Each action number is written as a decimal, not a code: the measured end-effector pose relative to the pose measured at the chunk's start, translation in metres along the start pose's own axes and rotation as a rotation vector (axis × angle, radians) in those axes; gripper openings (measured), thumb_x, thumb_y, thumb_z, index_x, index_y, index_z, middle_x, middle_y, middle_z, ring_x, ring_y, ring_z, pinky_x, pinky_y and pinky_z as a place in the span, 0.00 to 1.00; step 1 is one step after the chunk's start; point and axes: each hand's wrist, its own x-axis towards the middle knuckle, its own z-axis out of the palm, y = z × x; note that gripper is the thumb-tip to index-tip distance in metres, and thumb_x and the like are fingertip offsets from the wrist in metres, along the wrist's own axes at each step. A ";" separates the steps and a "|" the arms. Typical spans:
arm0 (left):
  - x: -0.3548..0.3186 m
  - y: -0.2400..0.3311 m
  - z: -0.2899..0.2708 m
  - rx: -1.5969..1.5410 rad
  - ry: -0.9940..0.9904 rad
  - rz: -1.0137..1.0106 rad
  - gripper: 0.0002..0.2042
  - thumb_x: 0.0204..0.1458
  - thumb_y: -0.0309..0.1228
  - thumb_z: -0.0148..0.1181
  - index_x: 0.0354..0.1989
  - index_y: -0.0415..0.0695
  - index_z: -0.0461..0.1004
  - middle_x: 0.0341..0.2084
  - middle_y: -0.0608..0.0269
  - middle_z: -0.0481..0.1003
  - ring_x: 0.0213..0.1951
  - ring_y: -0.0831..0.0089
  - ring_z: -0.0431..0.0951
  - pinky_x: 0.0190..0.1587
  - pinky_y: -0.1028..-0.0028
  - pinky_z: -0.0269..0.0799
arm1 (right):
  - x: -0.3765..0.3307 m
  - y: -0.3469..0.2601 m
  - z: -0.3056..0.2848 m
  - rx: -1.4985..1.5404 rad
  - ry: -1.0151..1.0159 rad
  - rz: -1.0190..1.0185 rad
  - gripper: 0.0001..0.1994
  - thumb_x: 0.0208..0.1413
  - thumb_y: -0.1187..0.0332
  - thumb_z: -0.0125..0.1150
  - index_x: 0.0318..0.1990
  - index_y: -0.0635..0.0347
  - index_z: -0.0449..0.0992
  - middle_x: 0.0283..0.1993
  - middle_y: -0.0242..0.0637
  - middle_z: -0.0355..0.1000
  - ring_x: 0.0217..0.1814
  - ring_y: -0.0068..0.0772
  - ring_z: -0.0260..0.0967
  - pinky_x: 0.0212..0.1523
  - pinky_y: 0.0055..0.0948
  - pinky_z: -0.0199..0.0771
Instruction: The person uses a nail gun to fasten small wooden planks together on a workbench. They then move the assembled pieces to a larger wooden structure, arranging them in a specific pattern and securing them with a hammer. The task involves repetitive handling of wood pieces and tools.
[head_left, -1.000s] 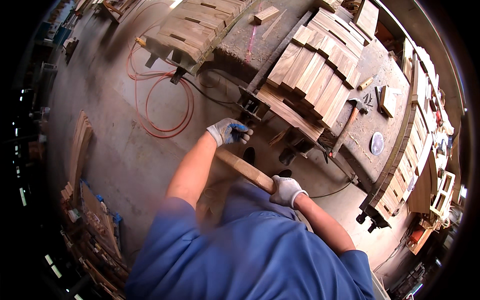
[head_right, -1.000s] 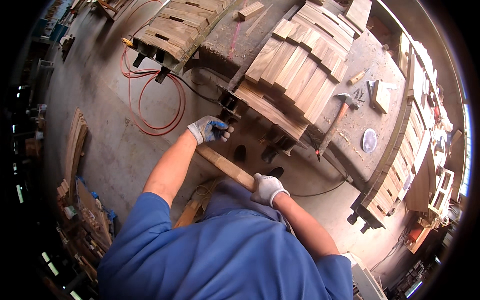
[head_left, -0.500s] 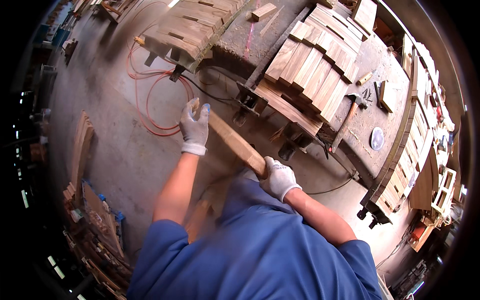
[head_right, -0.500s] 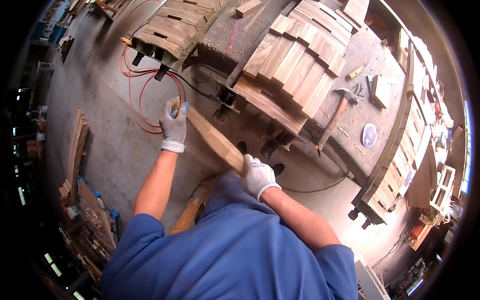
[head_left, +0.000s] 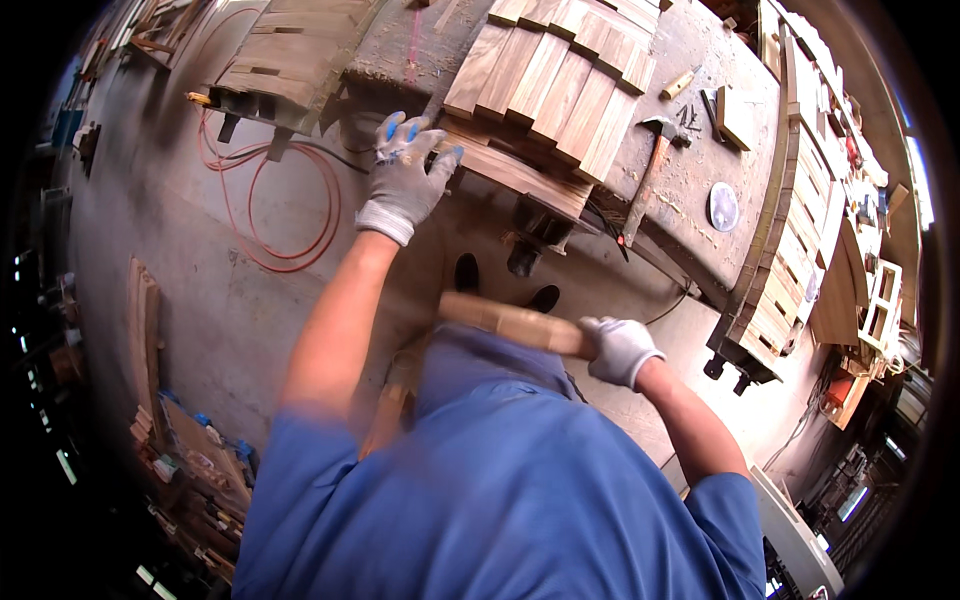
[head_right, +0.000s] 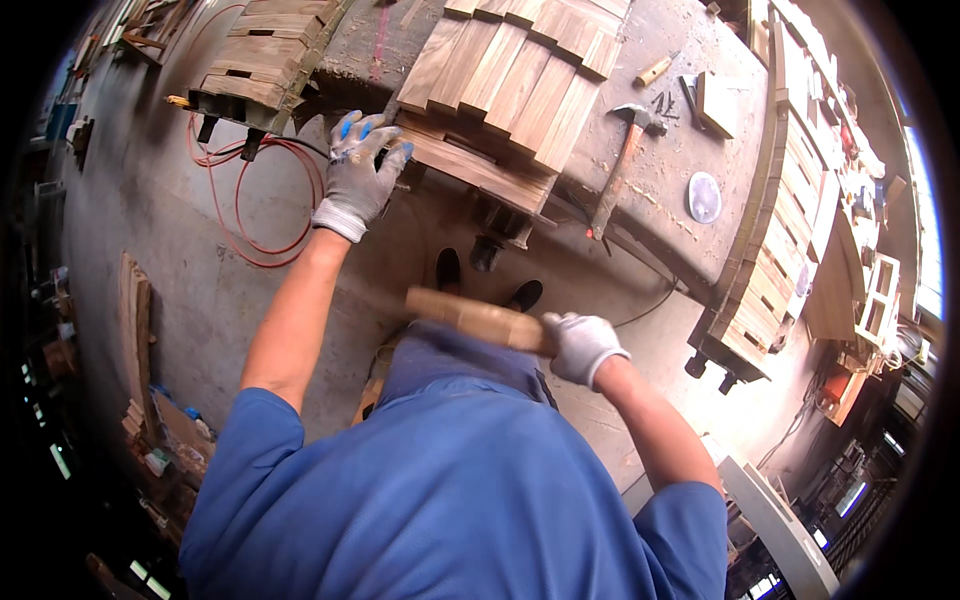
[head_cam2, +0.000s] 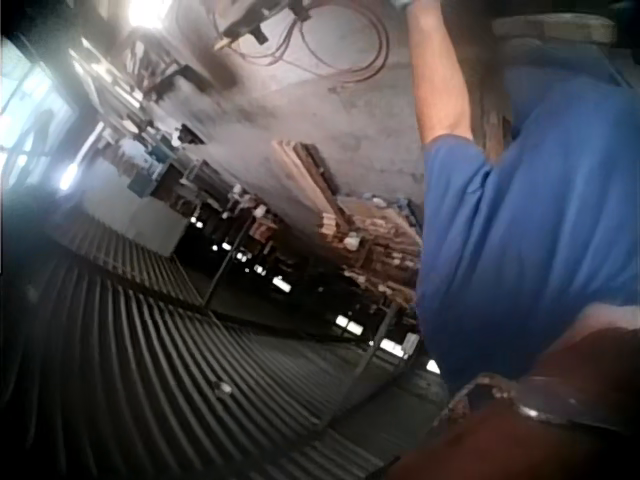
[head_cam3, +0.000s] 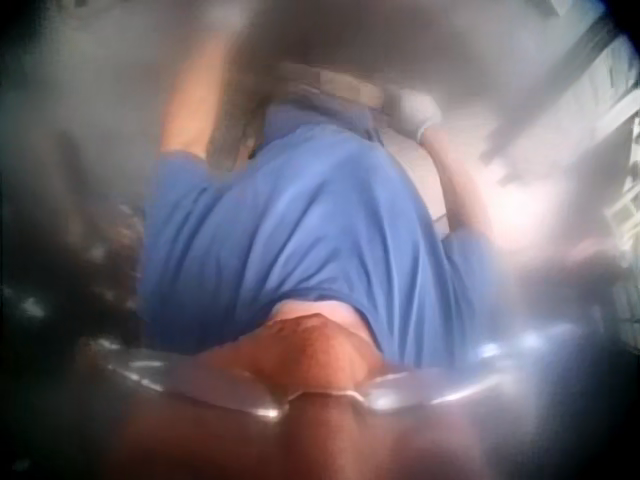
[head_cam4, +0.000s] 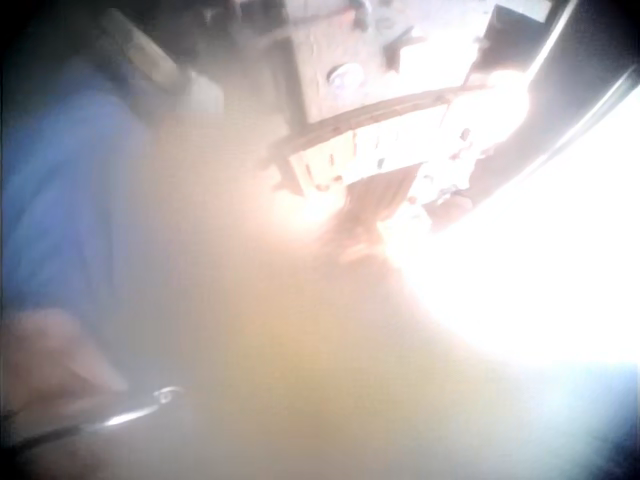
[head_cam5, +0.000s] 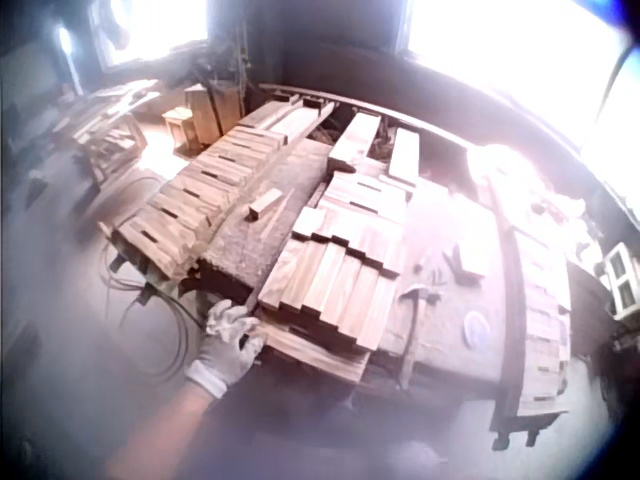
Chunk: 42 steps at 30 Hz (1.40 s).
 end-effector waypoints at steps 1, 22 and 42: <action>0.000 -0.002 0.000 -0.006 -0.009 0.001 0.16 0.56 0.42 0.69 0.46 0.46 0.83 0.55 0.53 0.77 0.64 0.47 0.67 0.68 0.52 0.63 | -0.004 0.008 0.004 0.036 0.117 0.073 0.23 0.49 0.66 0.65 0.56 0.53 0.74 0.50 0.49 0.79 0.51 0.53 0.79 0.51 0.47 0.80; -0.002 -0.015 0.002 -0.007 0.035 0.091 0.14 0.57 0.41 0.68 0.45 0.45 0.82 0.52 0.53 0.77 0.61 0.46 0.68 0.65 0.51 0.63 | -0.123 0.012 -0.035 0.509 0.238 0.130 0.34 0.39 0.61 0.71 0.61 0.54 0.78 0.47 0.47 0.82 0.49 0.48 0.81 0.53 0.39 0.80; 0.008 0.015 0.006 0.124 -0.025 -0.273 0.12 0.65 0.38 0.58 0.41 0.43 0.82 0.48 0.56 0.80 0.63 0.46 0.68 0.67 0.52 0.62 | -0.024 0.333 -0.054 0.814 1.175 0.661 0.26 0.45 0.66 0.73 0.53 0.66 0.78 0.40 0.44 0.83 0.38 0.37 0.80 0.44 0.35 0.81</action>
